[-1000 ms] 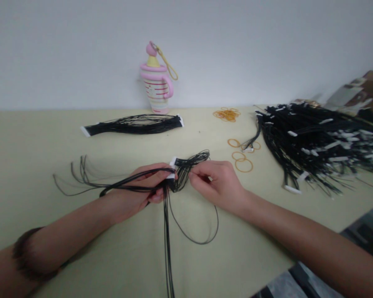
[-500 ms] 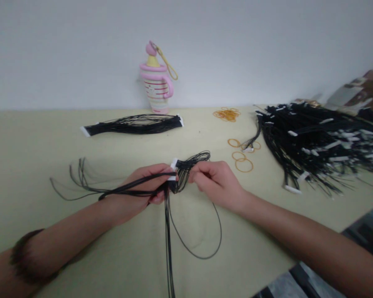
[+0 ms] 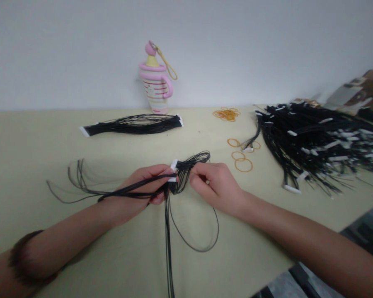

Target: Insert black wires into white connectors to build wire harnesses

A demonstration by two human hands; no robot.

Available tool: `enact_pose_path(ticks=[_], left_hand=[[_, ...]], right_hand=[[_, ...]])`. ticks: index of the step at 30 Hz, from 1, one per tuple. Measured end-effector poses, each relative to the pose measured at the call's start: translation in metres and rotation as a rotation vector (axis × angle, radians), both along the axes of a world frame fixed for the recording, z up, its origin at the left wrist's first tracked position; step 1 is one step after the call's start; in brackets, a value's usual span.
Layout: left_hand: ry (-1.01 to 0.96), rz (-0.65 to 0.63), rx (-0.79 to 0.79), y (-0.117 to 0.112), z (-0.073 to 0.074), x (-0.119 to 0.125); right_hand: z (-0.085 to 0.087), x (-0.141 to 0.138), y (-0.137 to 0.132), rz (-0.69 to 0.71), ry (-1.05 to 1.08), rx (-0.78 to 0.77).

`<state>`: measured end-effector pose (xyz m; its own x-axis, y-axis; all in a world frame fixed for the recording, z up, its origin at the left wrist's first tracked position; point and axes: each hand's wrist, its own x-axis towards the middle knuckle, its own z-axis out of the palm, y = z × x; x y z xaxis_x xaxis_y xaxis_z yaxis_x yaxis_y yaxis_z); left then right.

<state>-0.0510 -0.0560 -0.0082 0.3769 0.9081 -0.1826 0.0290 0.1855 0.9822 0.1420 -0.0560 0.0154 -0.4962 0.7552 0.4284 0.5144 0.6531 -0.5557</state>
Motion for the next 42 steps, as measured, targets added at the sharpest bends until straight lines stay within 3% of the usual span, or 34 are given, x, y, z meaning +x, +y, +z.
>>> enact_pose_path(ticks=[9,16,20,25,30,34,39,42], left_hand=[[0.033,-0.020,0.008,0.000,0.002,0.000],[0.031,-0.042,0.022,0.002,-0.003,0.000],[0.041,-0.062,0.043,0.004,-0.006,-0.002],[0.089,-0.139,0.042,0.002,0.001,-0.002],[0.089,-0.138,0.034,0.000,0.005,-0.001],[0.055,-0.075,0.017,-0.001,0.006,0.002],[-0.068,0.018,-0.064,-0.003,0.012,0.003],[-0.121,0.093,-0.132,-0.002,0.021,0.000]], right_hand=[[-0.003,0.001,-0.003,-0.014,-0.087,0.270],[0.000,0.001,-0.003,-0.015,-0.185,0.256],[-0.001,0.001,-0.003,-0.035,-0.267,0.347],[-0.002,0.000,-0.002,-0.040,-0.274,0.406],[-0.005,0.000,-0.003,-0.032,-0.260,0.394],[-0.004,0.000,-0.003,-0.005,-0.181,0.266],[-0.002,0.005,0.008,0.152,0.114,-0.198],[-0.001,0.008,0.015,0.225,0.220,-0.396]])
